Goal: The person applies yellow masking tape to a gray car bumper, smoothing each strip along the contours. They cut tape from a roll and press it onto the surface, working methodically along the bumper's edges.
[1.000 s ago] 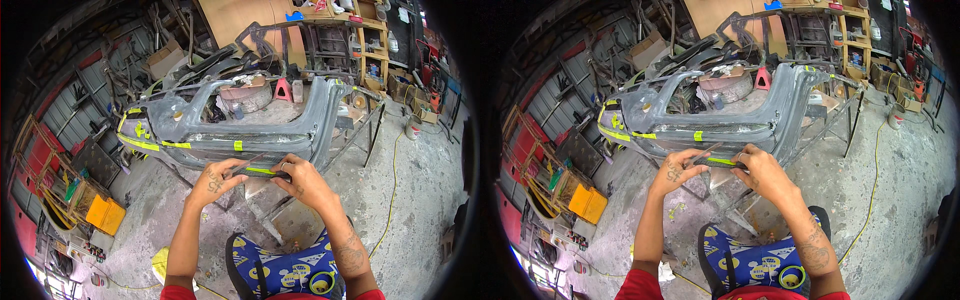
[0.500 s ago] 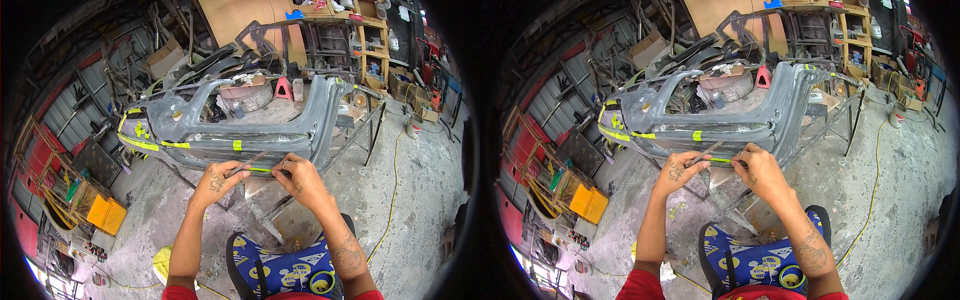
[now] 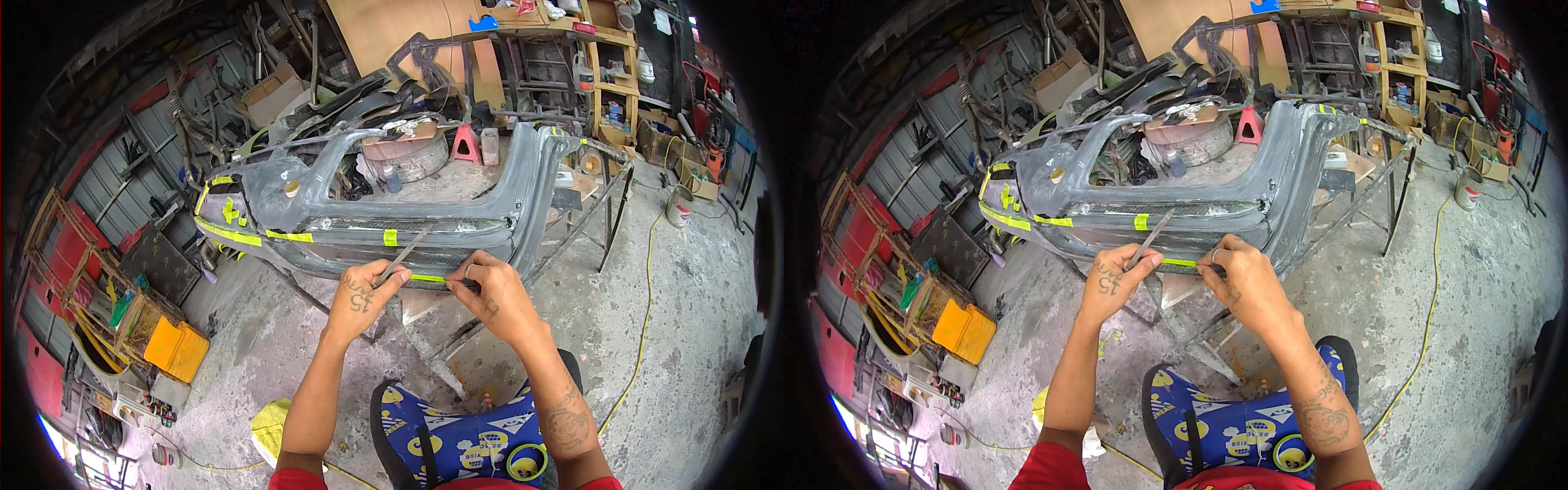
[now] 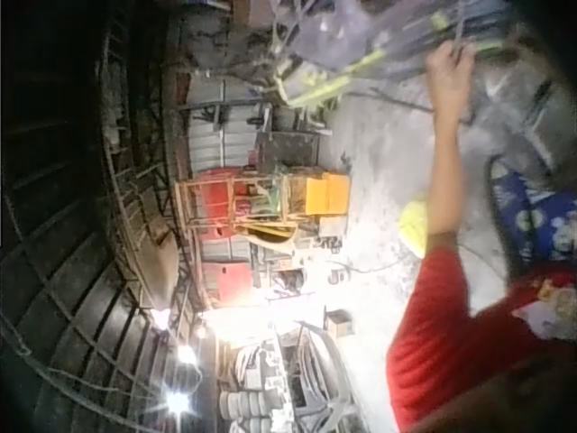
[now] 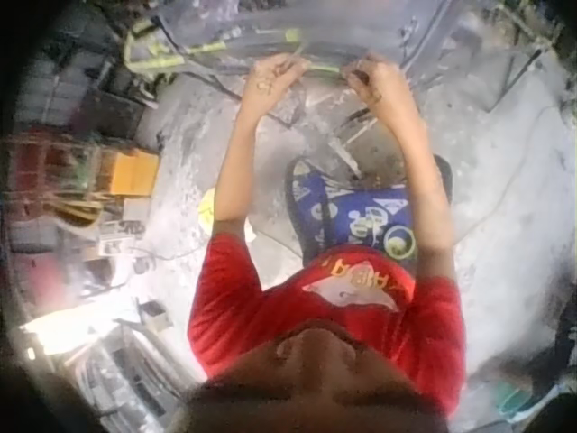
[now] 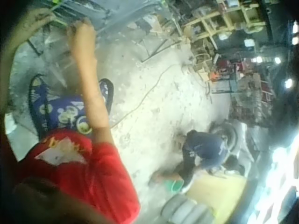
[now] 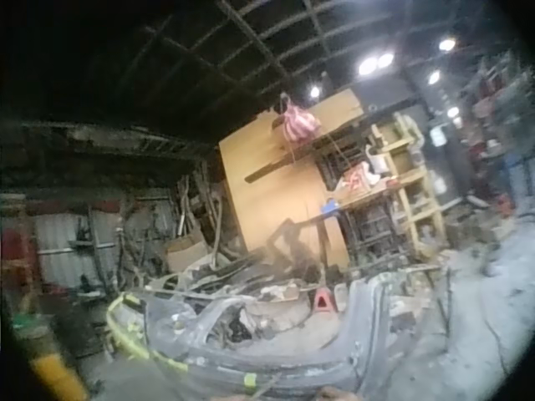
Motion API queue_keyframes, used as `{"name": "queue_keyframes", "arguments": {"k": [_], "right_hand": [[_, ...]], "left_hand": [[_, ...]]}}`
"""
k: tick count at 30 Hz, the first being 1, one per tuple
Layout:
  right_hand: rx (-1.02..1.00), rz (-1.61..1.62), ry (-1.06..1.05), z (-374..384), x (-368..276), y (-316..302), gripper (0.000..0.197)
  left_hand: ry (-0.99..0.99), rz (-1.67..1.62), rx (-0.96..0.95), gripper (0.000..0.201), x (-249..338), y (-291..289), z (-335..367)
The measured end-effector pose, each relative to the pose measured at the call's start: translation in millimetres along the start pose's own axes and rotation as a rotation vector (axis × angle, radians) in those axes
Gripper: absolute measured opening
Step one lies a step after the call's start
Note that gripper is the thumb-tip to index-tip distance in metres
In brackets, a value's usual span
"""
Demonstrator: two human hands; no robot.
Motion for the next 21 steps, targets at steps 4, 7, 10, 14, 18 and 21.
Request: {"name": "queue_keyframes", "arguments": {"k": [4,7,10,14,18,21], "right_hand": [[-0.098,0.004,0.020,0.3,-0.9,1.9,0.020],[-0.110,-0.004,-0.024,-0.4,-3.0,0.3,0.025],[-0.098,0.001,-0.050,0.2,-4.3,1.9,0.025],[-0.083,0.032,-0.036,1.1,0.1,2.4,0.020],[-0.016,0.041,-0.069,-0.2,0.9,0.3,0.015],[-0.043,0.026,-0.028,0.3,2.1,1.9,0.015]], "left_hand": [[-0.016,0.010,-0.006,0.028,0.7,-0.9,-1.1],[-0.098,0.000,-0.023,0.027,2.7,0.3,-2.6],[-0.101,0.038,-0.081,0.027,0.3,1.7,-3.1],[0.039,0.066,-0.141,0.028,20.8,10.3,-8.5],[0.066,0.114,-0.259,0.042,31.5,26.2,-7.7],[0.113,0.142,-0.305,0.047,35.0,34.9,-6.1]]}}
Point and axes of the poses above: each hand's wrist, its own z-axis towards the middle knuckle, its own y-axis out of the palm, x = y × z, the point moved 9 cm from there along z, towards the middle knuckle, and after that the axes turned 14 degrees about -z, right-handed, at the moved point
